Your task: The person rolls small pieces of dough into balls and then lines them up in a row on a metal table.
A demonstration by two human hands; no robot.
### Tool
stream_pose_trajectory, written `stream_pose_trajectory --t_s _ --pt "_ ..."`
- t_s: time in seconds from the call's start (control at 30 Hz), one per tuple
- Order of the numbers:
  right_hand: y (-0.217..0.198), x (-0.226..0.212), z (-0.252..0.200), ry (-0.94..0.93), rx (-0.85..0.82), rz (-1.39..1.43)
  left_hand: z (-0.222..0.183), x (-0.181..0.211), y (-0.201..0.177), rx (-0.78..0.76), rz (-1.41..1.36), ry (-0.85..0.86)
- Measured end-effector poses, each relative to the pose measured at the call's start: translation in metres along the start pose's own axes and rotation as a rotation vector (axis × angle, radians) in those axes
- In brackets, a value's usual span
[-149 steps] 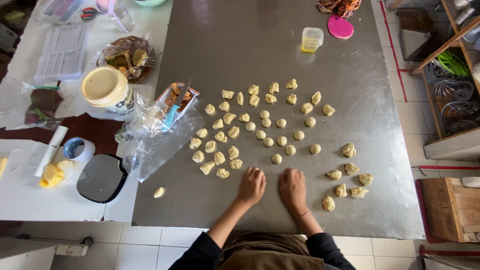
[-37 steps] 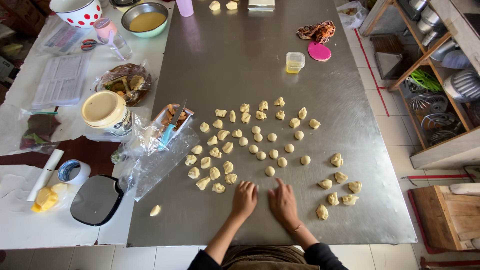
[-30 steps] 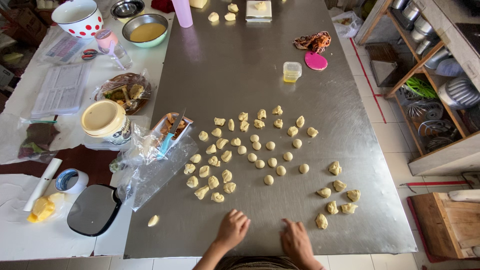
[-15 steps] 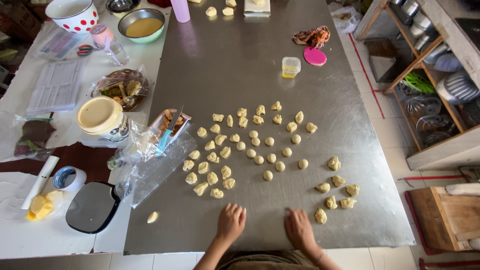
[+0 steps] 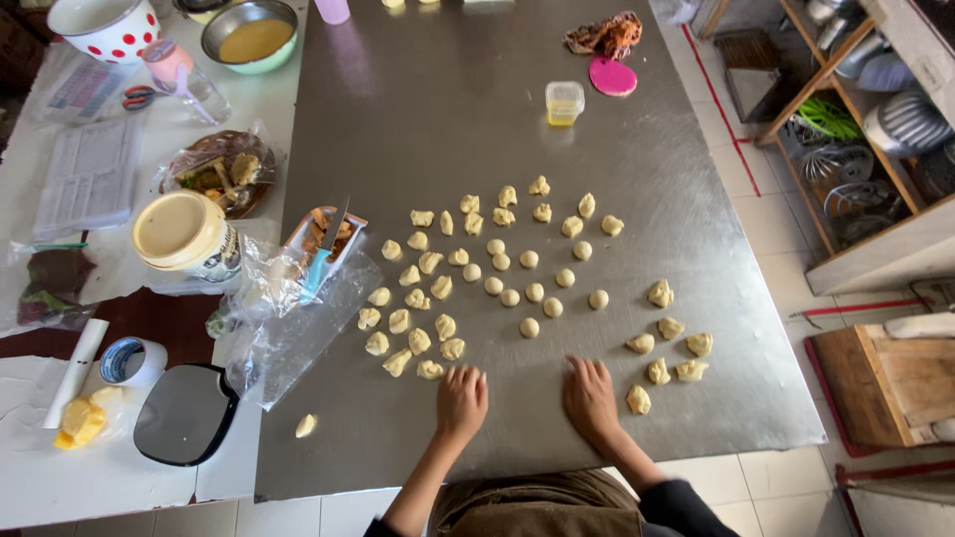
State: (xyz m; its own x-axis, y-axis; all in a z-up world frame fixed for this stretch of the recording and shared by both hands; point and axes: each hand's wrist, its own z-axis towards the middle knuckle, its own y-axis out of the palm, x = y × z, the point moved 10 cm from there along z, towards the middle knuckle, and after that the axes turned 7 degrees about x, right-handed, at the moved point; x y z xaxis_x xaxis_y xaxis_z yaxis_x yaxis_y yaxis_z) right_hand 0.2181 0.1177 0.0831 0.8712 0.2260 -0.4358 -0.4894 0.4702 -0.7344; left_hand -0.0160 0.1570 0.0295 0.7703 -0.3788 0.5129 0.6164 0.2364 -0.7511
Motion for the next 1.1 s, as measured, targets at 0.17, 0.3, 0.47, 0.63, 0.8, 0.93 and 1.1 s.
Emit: stream_pose_trajectory --t_s 0.17,0.3,0.47,0.63,0.8,0.93,1.1 --pt "0.021 -0.039 -0.016 0.171 -0.049 0.273 0.008 0.049 -0.011 0.138 -0.056 -0.022" --pt "-0.008 -0.016 -0.044 0.065 -0.119 0.291 -0.033 0.039 -0.014 -0.019 -0.172 0.028" --pt "-0.001 -0.008 0.011 0.109 0.048 0.009 0.001 0.02 -0.018 0.11 0.009 0.041" --pt "-0.012 -0.049 -0.008 0.169 -0.111 0.121 -0.003 0.064 -0.051 0.145 -0.036 0.068" --pt "-0.056 -0.032 -0.034 0.156 0.084 0.072 -0.042 0.061 -0.08 0.242 -0.011 -0.033" --pt "-0.028 0.002 -0.051 0.262 -0.003 0.121 -0.045 0.041 -0.053 0.152 -0.142 -0.22" --pt "-0.047 0.051 0.018 0.154 0.129 0.289 0.023 0.075 -0.039 0.076 -0.471 -0.047"
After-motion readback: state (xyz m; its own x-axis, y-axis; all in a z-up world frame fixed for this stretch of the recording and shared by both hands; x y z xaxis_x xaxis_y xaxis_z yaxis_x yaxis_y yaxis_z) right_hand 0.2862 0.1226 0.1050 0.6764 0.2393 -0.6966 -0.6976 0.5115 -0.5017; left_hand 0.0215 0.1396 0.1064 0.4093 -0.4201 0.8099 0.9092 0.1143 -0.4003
